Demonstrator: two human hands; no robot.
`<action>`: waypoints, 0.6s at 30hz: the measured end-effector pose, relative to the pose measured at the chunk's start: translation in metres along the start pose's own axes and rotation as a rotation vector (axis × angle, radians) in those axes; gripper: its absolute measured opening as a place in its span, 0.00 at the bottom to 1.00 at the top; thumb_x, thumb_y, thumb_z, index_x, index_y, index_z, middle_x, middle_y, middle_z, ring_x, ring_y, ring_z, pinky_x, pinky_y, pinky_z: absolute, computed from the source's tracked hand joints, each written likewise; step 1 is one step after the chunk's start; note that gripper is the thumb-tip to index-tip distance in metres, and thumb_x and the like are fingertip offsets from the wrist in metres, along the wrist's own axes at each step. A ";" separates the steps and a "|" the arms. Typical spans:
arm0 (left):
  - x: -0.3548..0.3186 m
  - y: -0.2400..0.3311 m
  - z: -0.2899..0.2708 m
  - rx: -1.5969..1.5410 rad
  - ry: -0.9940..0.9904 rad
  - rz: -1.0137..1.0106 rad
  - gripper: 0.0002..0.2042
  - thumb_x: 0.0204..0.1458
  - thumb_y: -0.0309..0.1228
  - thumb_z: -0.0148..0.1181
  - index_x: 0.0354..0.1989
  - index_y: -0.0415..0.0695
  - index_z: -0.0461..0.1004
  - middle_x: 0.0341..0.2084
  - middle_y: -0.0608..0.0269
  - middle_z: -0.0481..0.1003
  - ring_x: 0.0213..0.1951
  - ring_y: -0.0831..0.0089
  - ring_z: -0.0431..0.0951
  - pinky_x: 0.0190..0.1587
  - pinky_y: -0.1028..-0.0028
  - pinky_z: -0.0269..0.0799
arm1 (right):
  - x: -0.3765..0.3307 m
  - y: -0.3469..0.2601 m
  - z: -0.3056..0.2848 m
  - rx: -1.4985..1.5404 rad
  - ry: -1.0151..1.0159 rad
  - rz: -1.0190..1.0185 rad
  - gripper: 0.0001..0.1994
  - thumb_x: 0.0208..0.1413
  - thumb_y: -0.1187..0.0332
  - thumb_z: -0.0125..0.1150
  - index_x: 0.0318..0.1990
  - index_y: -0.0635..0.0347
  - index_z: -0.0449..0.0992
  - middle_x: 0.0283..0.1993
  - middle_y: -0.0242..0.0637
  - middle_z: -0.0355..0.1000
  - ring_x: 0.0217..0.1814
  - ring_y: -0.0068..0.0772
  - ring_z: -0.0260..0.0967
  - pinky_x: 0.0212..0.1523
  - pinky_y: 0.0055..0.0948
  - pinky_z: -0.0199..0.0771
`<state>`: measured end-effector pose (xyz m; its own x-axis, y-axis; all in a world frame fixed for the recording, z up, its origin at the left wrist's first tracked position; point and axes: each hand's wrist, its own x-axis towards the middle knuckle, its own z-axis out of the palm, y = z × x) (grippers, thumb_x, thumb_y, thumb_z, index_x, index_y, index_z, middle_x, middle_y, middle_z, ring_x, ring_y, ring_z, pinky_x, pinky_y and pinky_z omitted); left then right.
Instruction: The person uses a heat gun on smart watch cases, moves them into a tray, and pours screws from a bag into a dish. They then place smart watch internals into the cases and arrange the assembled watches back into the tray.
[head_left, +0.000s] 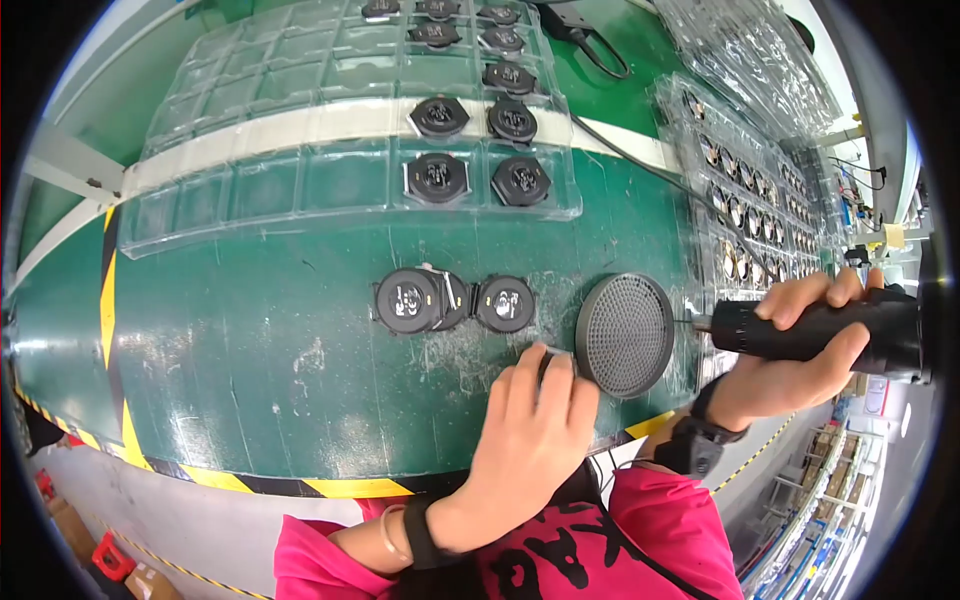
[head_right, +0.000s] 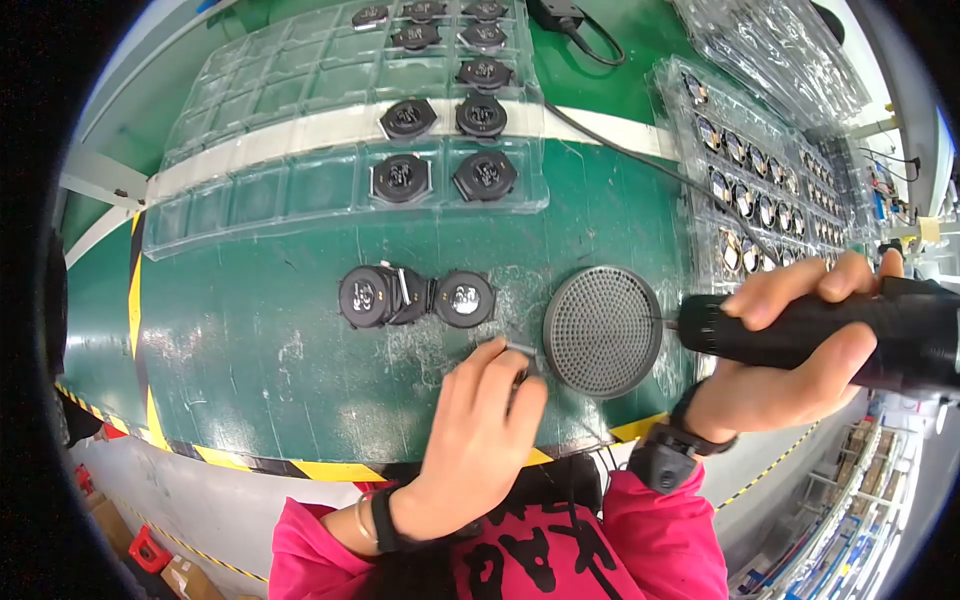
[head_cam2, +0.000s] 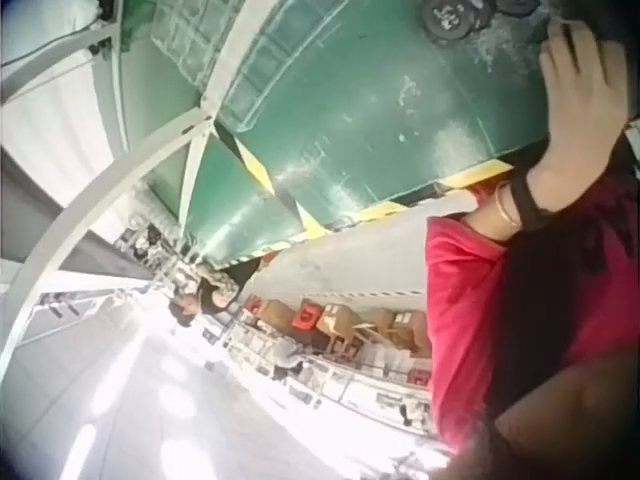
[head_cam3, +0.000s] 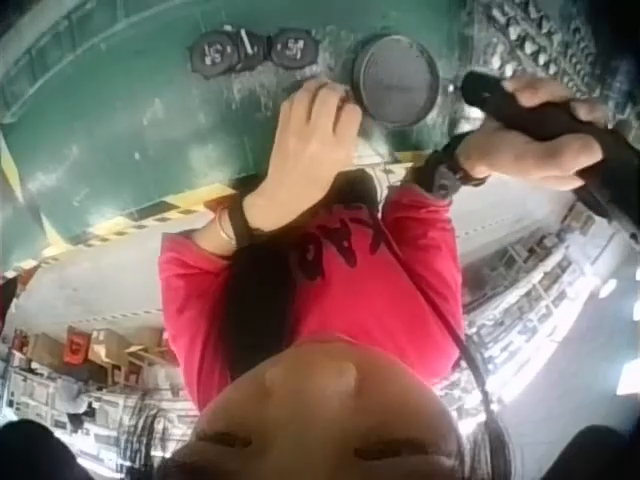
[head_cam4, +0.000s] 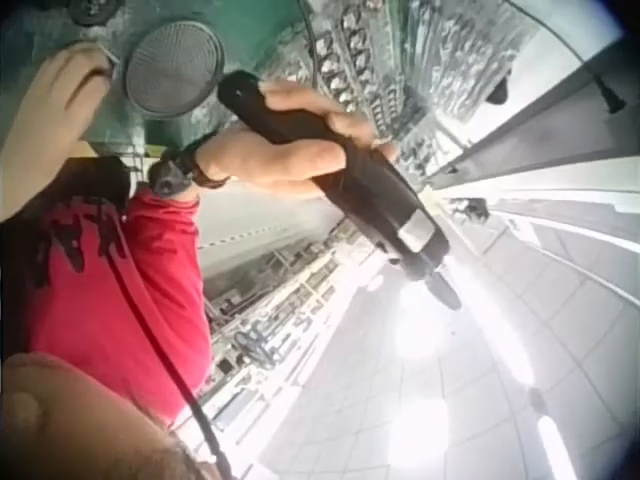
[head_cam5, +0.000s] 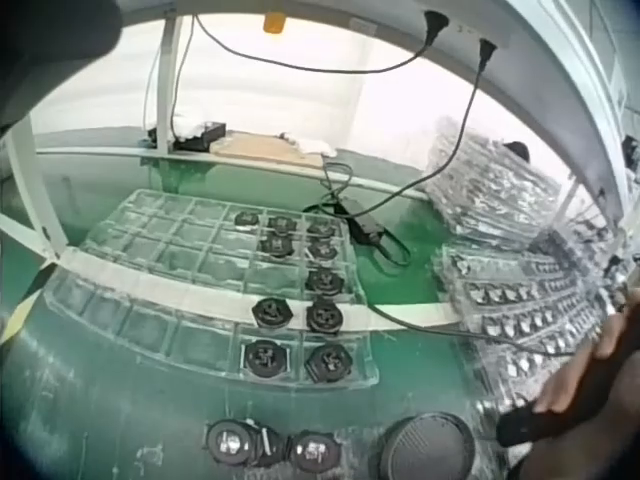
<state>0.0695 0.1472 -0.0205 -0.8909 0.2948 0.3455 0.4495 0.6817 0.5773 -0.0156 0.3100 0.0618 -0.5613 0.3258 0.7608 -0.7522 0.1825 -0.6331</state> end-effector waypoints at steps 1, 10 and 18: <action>0.001 -0.006 -0.009 0.010 0.004 0.005 0.09 0.44 0.24 0.56 0.35 0.35 0.72 0.42 0.51 0.68 0.47 0.52 0.71 0.48 0.61 0.71 | 0.006 0.002 -0.007 0.009 0.006 -0.006 0.26 0.59 0.58 0.56 0.58 0.66 0.57 0.38 0.35 0.61 0.18 0.23 0.58 0.18 0.22 0.62; 0.034 -0.085 -0.104 -0.081 -0.095 -0.154 0.28 0.35 0.13 0.61 0.50 0.38 0.66 0.52 0.49 0.67 0.52 0.51 0.68 0.50 0.64 0.70 | -0.004 0.044 -0.028 -1.051 -0.281 0.225 0.24 0.53 0.66 0.64 0.53 0.72 0.67 0.35 0.43 0.71 0.35 0.26 0.69 0.33 0.26 0.68; 0.041 -0.097 -0.105 -0.090 -0.337 -0.127 0.33 0.35 0.15 0.64 0.55 0.46 0.69 0.52 0.55 0.67 0.52 0.52 0.68 0.50 0.62 0.70 | -0.022 0.067 -0.029 -1.122 -0.519 0.311 0.26 0.49 0.68 0.67 0.54 0.72 0.66 0.41 0.54 0.71 0.39 0.50 0.69 0.44 0.39 0.69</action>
<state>-0.0039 0.0234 0.0155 -0.9045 0.4263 0.0125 0.3249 0.6697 0.6678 -0.0436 0.3420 -0.0019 -0.9202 0.1423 0.3647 -0.0047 0.9276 -0.3736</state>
